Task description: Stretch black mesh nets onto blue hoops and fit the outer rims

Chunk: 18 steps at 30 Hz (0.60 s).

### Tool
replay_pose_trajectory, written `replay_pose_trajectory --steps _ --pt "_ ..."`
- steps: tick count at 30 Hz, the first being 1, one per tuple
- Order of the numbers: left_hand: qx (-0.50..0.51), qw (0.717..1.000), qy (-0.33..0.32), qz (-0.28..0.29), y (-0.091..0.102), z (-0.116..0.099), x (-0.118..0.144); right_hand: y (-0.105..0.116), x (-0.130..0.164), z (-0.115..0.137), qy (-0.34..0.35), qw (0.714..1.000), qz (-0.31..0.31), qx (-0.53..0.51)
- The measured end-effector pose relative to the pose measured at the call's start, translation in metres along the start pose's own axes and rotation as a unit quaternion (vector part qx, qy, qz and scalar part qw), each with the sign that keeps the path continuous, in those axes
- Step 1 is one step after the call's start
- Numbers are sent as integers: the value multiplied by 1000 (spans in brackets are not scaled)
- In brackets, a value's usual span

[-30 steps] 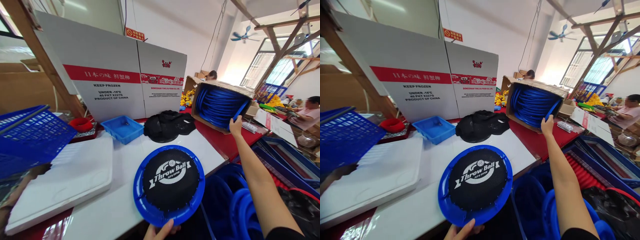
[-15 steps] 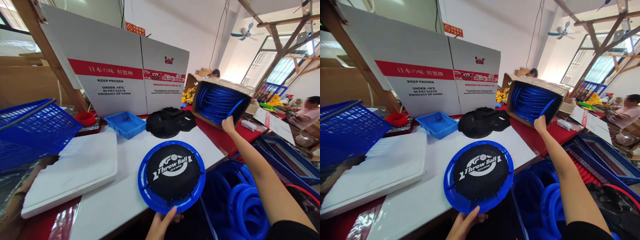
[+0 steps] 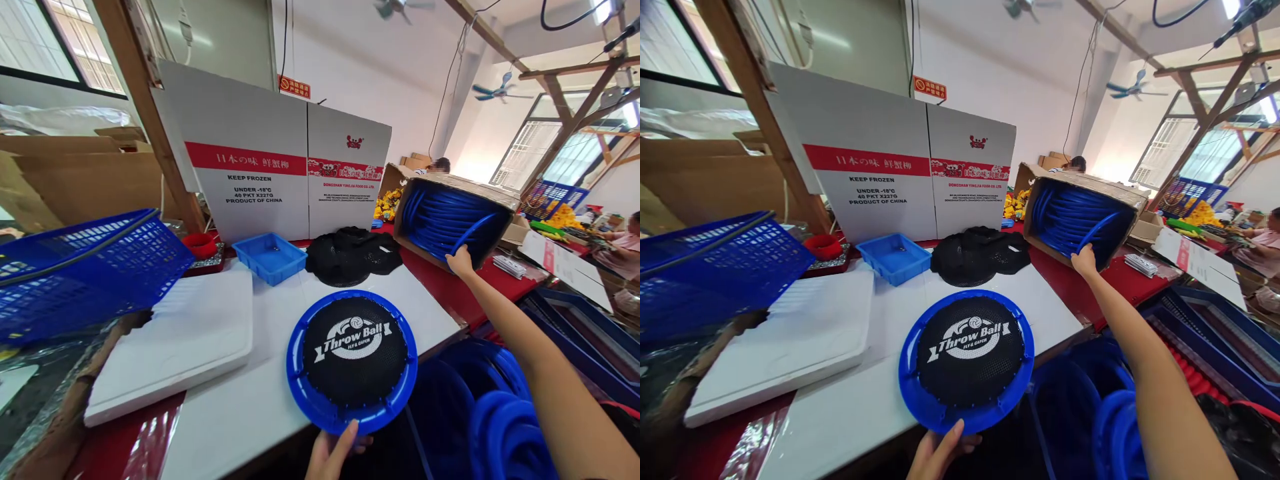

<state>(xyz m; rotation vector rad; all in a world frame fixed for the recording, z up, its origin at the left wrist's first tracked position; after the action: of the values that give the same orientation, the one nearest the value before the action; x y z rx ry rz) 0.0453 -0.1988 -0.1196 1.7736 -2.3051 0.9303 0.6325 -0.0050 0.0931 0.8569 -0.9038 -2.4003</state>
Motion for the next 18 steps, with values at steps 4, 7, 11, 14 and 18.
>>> replay_pose_trajectory --steps 4,7,11,14,18 --pt "44 999 -6 18 -3 1 6 34 2 -19 47 997 44 -35" --pt "53 996 -10 67 -9 2 12 44 10 -35 72 994 53 -64" --pt "26 991 -26 132 -17 -4 21 34 12 -33 117 989 87 26" --pt "23 984 -37 170 -23 -12 27 20 5 -18 119 983 80 117" --pt "35 979 -48 193 -26 -16 31 -14 22 5 123 974 50 181"
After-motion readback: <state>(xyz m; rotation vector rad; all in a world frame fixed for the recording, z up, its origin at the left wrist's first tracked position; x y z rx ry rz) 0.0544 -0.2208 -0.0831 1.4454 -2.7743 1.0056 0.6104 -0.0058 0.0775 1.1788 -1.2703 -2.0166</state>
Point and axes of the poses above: each hand's wrist, its own x-axis away from the middle knuckle, its own y-axis out of the back of the hand, z = x × y, the point moved 6 cm from there along -x, towards the middle knuckle, and after that the axes turned 1 degree about x, right-handed, at the moved point
